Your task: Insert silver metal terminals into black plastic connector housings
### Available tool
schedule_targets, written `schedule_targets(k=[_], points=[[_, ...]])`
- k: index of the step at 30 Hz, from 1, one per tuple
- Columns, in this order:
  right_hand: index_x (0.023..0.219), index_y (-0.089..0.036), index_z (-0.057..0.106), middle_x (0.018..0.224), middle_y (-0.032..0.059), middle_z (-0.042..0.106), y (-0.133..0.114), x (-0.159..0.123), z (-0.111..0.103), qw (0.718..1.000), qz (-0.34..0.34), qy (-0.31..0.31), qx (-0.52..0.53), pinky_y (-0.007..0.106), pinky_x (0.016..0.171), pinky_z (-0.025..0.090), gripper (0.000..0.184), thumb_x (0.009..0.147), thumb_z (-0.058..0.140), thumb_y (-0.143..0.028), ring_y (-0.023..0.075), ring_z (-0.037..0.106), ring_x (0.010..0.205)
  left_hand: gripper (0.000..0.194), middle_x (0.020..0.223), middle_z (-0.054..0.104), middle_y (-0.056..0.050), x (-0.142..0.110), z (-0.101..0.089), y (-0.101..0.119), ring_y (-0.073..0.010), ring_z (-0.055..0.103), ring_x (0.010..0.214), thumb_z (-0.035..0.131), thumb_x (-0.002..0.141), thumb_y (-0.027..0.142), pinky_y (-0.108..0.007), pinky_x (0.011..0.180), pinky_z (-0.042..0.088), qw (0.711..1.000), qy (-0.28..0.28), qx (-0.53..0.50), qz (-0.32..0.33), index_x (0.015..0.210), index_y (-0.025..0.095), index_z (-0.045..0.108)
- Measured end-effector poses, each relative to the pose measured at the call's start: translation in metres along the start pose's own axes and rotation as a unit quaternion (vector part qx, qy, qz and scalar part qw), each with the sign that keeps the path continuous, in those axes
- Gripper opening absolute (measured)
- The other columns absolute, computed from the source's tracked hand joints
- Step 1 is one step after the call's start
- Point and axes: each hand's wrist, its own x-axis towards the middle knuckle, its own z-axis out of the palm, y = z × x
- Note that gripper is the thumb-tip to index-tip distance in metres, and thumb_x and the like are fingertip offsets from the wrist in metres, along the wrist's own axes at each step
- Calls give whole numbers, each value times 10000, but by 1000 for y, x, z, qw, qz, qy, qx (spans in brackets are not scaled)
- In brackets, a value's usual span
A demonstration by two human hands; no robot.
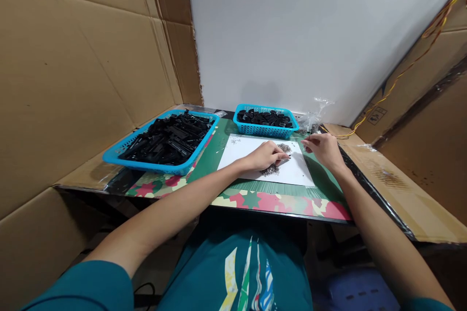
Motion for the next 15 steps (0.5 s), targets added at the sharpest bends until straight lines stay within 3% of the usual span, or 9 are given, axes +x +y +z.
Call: schedule_targets(k=[5,9,15], points=[[752,-201,620,704,117,754,-7,-2,15,968,110,-26,225,417,625,668,576,628,895,-692,277,759,628,437,597,543,-16,-2,0,4,-108,423,558,570,966,395,-289,604,353,1000,-6,-14,-11,609,144,583],[795,-228,524,677,94,751,-10,-4,24,964,113,-59,234,407,576,680,643,583,932,-677,281,767,595,447,600,551,-20,-2,1,1,-110,433,562,574,960,411,-282,599,360,1000,-7,-14,-6,604,141,584],[800,-230,510,661,88,751,-10,-7,28,970,93,-79,209,395,566,675,636,617,902,-696,277,766,582,467,580,538,-16,0,1,-5,-108,415,543,552,981,407,-279,598,355,1000,-11,6,6,595,145,579]])
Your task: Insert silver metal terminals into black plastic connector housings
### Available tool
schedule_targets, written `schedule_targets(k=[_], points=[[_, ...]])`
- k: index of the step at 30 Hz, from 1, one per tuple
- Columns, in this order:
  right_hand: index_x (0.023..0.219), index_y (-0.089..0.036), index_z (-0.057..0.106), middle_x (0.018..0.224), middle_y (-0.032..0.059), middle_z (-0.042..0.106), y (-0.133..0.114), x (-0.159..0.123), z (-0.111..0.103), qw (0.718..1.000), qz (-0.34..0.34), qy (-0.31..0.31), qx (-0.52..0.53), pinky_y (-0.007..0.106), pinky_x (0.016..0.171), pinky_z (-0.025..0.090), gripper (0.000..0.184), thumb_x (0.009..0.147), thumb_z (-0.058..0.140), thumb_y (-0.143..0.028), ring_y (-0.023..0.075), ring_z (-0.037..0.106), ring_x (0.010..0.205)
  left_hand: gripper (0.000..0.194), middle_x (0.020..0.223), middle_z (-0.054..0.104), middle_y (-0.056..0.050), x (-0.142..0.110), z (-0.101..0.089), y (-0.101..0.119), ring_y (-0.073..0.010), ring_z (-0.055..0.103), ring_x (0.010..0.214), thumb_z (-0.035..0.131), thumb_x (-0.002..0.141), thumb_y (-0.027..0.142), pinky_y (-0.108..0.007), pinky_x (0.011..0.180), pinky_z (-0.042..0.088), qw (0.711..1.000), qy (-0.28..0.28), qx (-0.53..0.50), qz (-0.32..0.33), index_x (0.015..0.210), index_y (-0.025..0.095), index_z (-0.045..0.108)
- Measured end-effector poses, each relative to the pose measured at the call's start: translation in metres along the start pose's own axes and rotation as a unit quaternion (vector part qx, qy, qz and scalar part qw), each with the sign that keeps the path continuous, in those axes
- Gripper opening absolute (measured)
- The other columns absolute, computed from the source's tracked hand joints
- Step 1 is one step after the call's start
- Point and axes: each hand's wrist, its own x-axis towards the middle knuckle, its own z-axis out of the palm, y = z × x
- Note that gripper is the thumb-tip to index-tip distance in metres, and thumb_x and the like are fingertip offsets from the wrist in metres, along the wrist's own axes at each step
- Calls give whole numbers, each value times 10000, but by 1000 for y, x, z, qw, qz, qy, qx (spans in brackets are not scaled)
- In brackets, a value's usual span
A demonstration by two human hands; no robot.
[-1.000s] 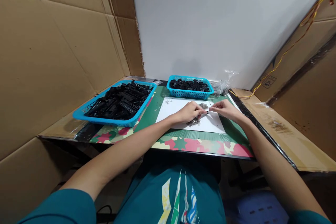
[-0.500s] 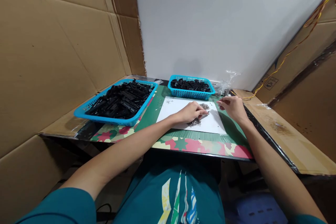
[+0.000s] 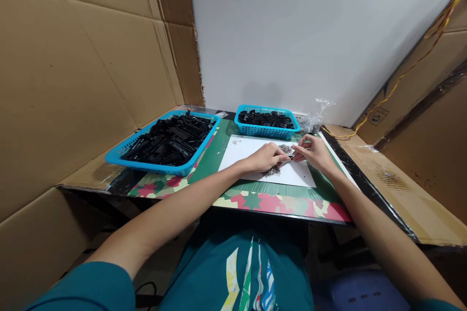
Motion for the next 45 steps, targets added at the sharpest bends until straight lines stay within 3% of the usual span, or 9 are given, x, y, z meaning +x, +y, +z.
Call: schedule_targets(k=[11,21,36,45], points=[[806,-232,522,676,84,744,-4,-2,2,1000,-22,9,-17,391,562,656,619,660,853,-734,276,762,592,430,582,530,-6,0,-1,5,-107,419,559,552,975,350,-278,624,352,1000,-8,-6,-1,595,150,559],[802,-240,509,621,60,712,-6,-2,3,994,-59,5,-96,359,516,617,608,720,790,-773,282,755,567,438,568,516,0,1,1,5,-100,416,550,561,968,360,-274,615,351,1000,5,15,3,586,147,550],[795,-240,484,617,70,714,-7,-5,2,994,-46,-5,-96,337,484,613,638,686,809,-778,284,756,549,387,577,549,-9,0,4,10,-96,446,546,566,952,288,-265,603,356,1000,9,20,16,594,142,567],[797,-238,475,654,72,730,0,-6,2,998,-24,8,-52,344,477,614,633,668,850,-732,289,757,545,474,550,539,-15,2,6,3,-97,435,513,555,988,379,-271,577,351,1000,19,-14,1,578,142,581]])
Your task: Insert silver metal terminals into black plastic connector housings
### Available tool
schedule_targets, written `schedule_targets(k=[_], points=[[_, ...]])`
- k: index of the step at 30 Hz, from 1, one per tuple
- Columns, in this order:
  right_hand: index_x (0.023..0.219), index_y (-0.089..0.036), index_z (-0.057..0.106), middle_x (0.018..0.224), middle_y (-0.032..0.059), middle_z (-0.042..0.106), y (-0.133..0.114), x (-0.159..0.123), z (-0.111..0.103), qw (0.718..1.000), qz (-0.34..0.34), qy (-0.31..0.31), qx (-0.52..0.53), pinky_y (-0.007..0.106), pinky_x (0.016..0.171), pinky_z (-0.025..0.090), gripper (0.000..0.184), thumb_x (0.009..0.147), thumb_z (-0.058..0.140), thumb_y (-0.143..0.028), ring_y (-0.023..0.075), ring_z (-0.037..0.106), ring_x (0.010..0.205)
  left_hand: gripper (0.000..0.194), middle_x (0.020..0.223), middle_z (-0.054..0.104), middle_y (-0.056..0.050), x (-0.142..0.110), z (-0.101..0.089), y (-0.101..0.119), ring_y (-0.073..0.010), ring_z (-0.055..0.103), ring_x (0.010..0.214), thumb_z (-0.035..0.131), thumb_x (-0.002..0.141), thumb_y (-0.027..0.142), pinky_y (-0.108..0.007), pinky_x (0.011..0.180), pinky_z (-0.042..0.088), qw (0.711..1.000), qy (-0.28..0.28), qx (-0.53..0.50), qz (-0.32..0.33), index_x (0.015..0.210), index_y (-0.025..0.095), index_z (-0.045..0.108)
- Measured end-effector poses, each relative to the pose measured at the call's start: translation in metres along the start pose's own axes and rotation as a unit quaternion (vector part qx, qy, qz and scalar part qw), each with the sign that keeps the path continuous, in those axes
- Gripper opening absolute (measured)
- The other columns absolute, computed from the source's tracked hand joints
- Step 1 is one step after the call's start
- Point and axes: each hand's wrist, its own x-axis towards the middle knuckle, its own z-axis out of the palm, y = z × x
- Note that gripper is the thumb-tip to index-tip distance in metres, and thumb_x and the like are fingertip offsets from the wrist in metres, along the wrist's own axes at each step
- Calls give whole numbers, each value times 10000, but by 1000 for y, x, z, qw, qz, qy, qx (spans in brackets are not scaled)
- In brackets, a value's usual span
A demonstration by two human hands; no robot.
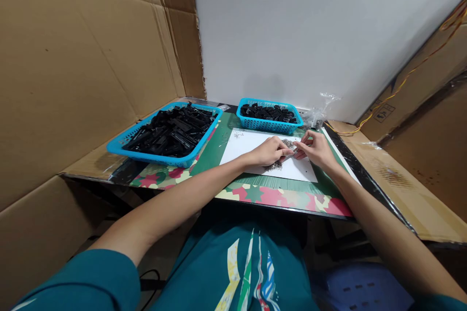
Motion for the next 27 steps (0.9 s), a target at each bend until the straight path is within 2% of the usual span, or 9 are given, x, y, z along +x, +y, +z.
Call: schedule_targets(k=[4,8,9,11,13,15,18,22,27], points=[[797,-237,490,604,51,700,-4,0,3,1000,-6,8,-2,324,464,577,599,696,835,-716,250,716,498,465,587,607,-40,0,1,-1,-118,499,552,584,977,396,-280,604,375,1000,19,0,-12,597,135,645],[908,-233,522,602,-4,641,-12,0,1,993,-98,66,-15,266,456,464,406,911,680,-607,158,595,456,482,629,640,-42,3,-2,-4,-128,485,575,555,998,470,-290,596,351,990,141,17,-7,683,138,708],[971,-231,537,599,-22,614,-13,0,-2,991,-118,51,-24,261,469,441,347,963,620,-568,145,558,459,450,657,654,-41,4,-3,-6,-130,485,586,554,999,474,-288,593,349,984,176,13,-2,757,138,732],[1109,-225,560,589,-51,550,-14,0,-6,988,-138,-23,-65,261,510,408,281,1032,507,-490,135,494,482,352,717,678,-35,6,-6,-11,-139,516,626,578,990,450,-282,609,371,974,228,-5,6,981,143,750],[1161,-218,583,596,-57,501,-15,-1,-9,976,-140,-105,-129,262,542,371,265,1052,444,-416,133,446,512,334,718,658,-12,8,-9,-17,-142,532,640,604,982,418,-277,621,385,966,257,-27,3,1175,158,686],[1093,-206,624,596,-55,465,-15,-3,-8,956,-134,-184,-187,262,540,317,237,1032,459,-363,129,401,523,300,675,584,25,9,-11,-23,-135,505,616,602,991,393,-269,606,366,962,270,-45,6,1203,181,618],[995,-192,661,561,-68,406,-17,-7,-3,928,-116,-278,-222,271,523,239,191,981,550,-347,117,330,514,181,650,468,54,11,-15,-29,-123,429,588,577,1014,374,-264,573,308,954,293,-59,23,1094,213,560],[963,-187,695,547,-87,335,-19,-10,5,931,-107,-278,-210,278,535,202,207,933,640,-385,107,259,526,160,665,417,50,14,-18,-31,-124,392,598,546,1034,374,-273,576,298,950,306,-60,23,1006,217,538],[877,-172,746,554,-69,343,-21,-9,8,936,-105,-276,-193,277,537,196,253,915,652,-404,107,255,547,140,737,502,23,12,-15,-26,-137,484,684,557,1025,348,-277,643,364,958,285,-37,7,1019,208,555]])
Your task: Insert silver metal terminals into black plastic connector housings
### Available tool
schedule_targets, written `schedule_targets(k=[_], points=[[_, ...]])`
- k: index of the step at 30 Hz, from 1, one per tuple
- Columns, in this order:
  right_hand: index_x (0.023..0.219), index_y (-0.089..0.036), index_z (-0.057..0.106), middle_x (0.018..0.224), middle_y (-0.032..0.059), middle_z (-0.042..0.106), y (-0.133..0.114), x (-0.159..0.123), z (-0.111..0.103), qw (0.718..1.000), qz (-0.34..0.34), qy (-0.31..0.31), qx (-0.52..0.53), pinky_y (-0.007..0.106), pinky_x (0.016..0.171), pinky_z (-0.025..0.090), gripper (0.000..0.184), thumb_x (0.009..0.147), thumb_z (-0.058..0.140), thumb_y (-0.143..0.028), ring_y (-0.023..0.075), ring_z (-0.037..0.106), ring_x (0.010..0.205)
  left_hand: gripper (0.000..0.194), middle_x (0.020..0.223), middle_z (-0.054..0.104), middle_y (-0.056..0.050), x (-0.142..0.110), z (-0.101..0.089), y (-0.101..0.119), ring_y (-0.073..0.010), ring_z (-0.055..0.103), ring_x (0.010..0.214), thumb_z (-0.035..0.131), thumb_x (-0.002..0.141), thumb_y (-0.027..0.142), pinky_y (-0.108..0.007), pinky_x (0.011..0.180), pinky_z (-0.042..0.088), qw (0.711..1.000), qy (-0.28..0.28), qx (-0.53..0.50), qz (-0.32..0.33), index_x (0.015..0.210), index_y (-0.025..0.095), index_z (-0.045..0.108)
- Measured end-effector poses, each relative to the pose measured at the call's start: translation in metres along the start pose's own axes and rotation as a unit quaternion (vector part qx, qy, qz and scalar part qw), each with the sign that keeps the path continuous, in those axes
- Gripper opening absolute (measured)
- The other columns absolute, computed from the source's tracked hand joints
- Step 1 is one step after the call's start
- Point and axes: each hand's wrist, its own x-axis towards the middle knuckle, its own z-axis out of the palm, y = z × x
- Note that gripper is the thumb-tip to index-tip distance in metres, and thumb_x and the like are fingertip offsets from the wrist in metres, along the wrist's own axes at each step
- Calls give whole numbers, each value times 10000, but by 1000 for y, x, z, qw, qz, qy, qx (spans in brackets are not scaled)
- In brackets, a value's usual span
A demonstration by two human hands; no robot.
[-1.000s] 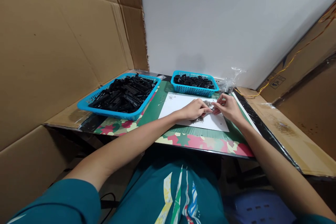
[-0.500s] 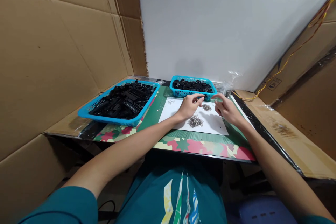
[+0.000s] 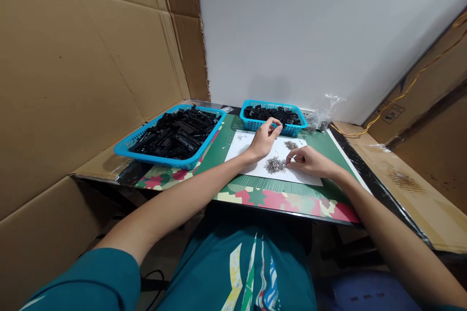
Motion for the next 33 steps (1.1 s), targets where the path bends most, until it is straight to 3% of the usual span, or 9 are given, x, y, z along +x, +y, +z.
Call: schedule_targets(k=[6,13,18,25,27,30,33], points=[[951,-179,728,535,-76,350,-2,0,2,1000,8,0,14,273,529,190,238,926,630,-395,109,260,527,139,771,545,5,-2,2,2,-148,533,721,556,1022,344,-283,669,407,1000,-16,-2,-11,1028,206,571],[880,-179,700,547,-47,467,-2,5,8,999,19,36,10,264,525,231,274,923,641,-443,106,336,504,167,757,534,12,-4,4,-1,-143,515,701,560,1015,363,-286,668,404,1000,-23,3,-4,1024,198,587],[924,-176,695,544,-64,419,0,7,2,999,22,14,48,255,506,211,257,915,620,-422,100,298,496,165,765,527,20,-3,2,-2,-136,481,695,556,1005,352,-275,666,376,1000,-19,22,0,1029,193,593],[904,-142,755,533,-24,484,2,19,1,990,44,136,-14,272,518,258,398,901,614,-515,125,367,498,134,839,600,11,-4,2,0,-136,487,704,551,993,317,-269,681,380,999,1,37,-12,980,191,595],[874,-142,772,529,-10,509,0,28,0,990,46,133,-31,276,525,289,401,883,640,-520,138,412,508,127,888,634,-3,-3,3,-1,-149,531,773,547,993,307,-271,731,409,999,14,37,-18,978,192,598],[836,-152,793,554,4,555,-7,45,-1,994,54,81,-48,277,529,319,332,823,720,-476,142,442,520,160,922,667,-18,0,1,-5,-157,567,819,534,996,317,-274,759,428,999,23,28,-17,966,184,617],[801,-158,802,546,-14,535,-11,59,0,996,63,36,-52,273,537,316,203,776,741,-350,128,425,519,218,899,689,-35,2,-4,-7,-167,602,847,519,985,300,-288,794,441,1000,-2,15,-8,874,163,649]])
